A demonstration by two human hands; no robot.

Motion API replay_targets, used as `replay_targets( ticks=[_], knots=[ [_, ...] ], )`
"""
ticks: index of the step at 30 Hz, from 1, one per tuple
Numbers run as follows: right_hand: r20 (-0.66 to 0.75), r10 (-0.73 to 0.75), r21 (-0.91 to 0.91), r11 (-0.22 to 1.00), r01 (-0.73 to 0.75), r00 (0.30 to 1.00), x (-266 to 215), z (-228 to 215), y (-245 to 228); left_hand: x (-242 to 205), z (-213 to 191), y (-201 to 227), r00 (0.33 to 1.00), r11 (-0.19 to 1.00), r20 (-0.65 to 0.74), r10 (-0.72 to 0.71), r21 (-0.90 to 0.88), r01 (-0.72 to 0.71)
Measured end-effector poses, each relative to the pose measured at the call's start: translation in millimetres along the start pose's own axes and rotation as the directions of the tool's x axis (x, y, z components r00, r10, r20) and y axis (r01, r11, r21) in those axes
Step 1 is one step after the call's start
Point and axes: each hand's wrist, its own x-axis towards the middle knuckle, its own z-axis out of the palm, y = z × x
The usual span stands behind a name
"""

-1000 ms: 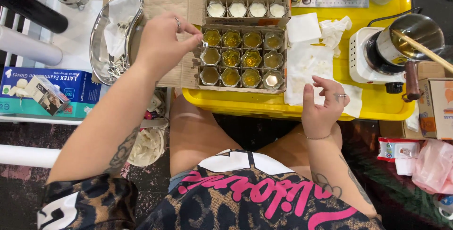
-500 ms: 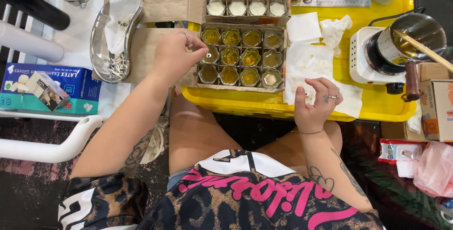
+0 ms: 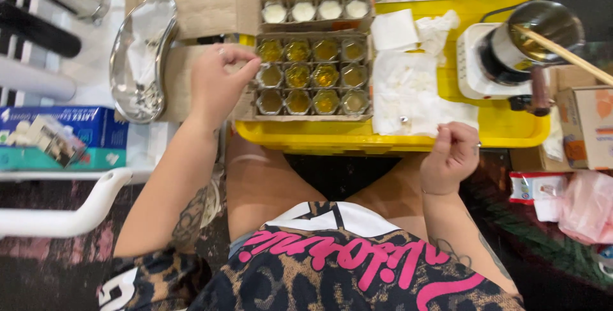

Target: Preparing small jars by inserting wicks and securing them with wooden sticks for candle making.

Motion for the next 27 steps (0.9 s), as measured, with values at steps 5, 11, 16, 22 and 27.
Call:
replay_targets(
  ticks=[5,11,16,22,27],
  knots=[
    [-0.314,0.218,0.311,0.943,-0.116,0.924,-0.5,-59.9,27.2,-6.1,0.0,6.1,0.996,0.996,-0.010,-0.091,0.001,0.091],
    [-0.417,0.372,0.329,0.912,-0.244,0.829,68.9,-126.7,18.9,-9.7,9.7,9.1,0.946,0.932,0.024,-0.323,-0.162,0.323],
    [-0.222,0.530,0.361,0.824,-0.436,0.818,120.5,-143.1,50.3,-14.2,17.9,10.3,0.951,0.915,0.042,-0.308,-0.262,0.308],
    [-0.263,0.515,0.417,0.823,-0.385,0.816,151.8,-134.6,60.6,-22.0,18.7,12.7,0.951,0.935,0.019,-0.310,-0.175,0.308],
    [-0.269,0.384,0.279,0.909,-0.310,0.883,155.5,-132.6,66.8,-25.9,16.6,9.0,0.935,0.907,0.022,-0.354,-0.235,0.349]
  ],
)
